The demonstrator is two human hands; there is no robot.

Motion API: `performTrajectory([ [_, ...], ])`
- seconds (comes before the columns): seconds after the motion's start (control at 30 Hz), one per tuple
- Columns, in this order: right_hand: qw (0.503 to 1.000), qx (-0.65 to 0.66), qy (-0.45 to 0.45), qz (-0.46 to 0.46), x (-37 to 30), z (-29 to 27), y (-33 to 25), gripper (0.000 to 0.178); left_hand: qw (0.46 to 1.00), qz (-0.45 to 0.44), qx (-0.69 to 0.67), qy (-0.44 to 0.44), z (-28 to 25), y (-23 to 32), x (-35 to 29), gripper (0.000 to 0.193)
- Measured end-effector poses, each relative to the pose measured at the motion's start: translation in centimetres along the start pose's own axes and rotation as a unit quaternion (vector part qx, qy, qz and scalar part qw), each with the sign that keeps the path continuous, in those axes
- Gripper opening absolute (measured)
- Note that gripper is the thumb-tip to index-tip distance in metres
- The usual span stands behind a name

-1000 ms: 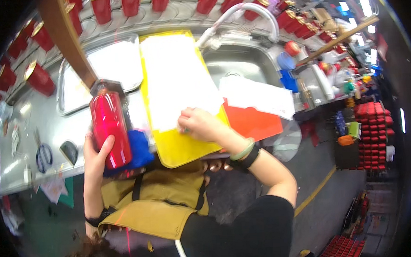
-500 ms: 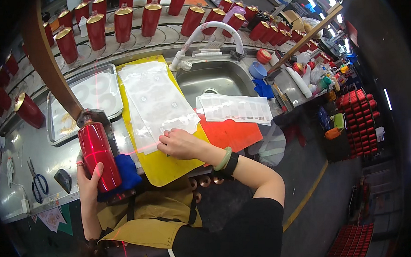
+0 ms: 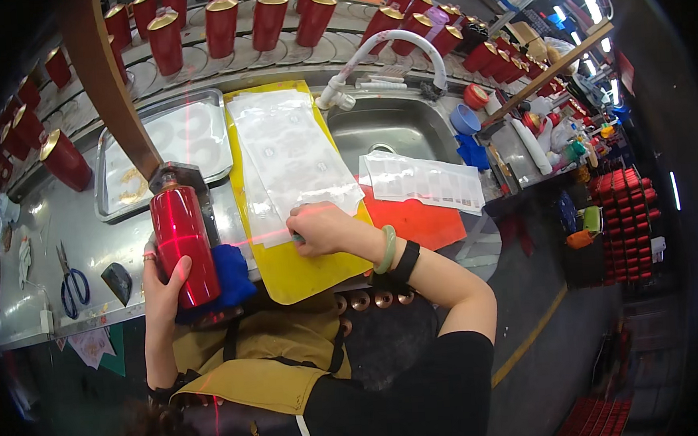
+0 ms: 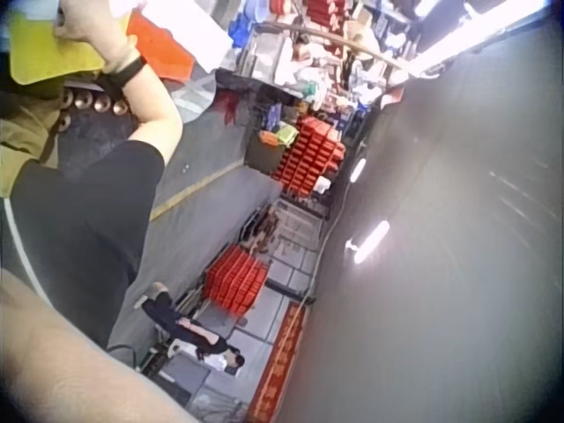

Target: Applying decorative labels and seals to red and gold liquor bottles at a manufacturing station.

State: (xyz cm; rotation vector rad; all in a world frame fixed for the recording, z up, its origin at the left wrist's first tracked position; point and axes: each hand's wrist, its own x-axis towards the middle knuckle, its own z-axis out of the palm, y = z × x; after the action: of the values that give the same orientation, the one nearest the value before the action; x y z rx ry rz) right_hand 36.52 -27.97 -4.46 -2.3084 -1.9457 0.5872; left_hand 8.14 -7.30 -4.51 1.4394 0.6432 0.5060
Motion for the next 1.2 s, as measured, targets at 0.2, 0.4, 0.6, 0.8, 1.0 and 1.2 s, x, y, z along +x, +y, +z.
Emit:
performTrajectory([
  [0.2,0.998,0.064,0.009,0.002,0.4,0.0,0.9,0.019,1.000,0.004,-0.005,0.014,0.1,0.0,0.0,0.069],
  [0.4,0.989,0.140,-0.038,0.030,0.8,-1.0,2.0,0.022,1.000,0.002,-0.012,0.014,0.2,0.3,-0.2,0.076],
  [0.6,0.960,0.238,-0.126,0.080,0.9,-2.8,2.8,0.028,1.000,0.004,-0.016,0.017,0.3,0.4,-0.1,0.080],
  [0.8,0.950,0.259,-0.159,0.066,1.6,-3.8,3.1,0.028,1.000,-0.004,-0.004,0.022,0.1,0.1,-0.1,0.084],
  [1.0,0.948,0.235,-0.170,0.129,1.6,-2.5,3.4,0.025,1.000,-0.004,0.007,0.027,0.0,-0.1,-0.1,0.085],
  [1.2,0.991,0.031,-0.002,0.127,3.6,-4.9,5.5,0.020,1.000,-0.001,0.003,0.030,0.0,-0.2,-0.1,0.085],
])
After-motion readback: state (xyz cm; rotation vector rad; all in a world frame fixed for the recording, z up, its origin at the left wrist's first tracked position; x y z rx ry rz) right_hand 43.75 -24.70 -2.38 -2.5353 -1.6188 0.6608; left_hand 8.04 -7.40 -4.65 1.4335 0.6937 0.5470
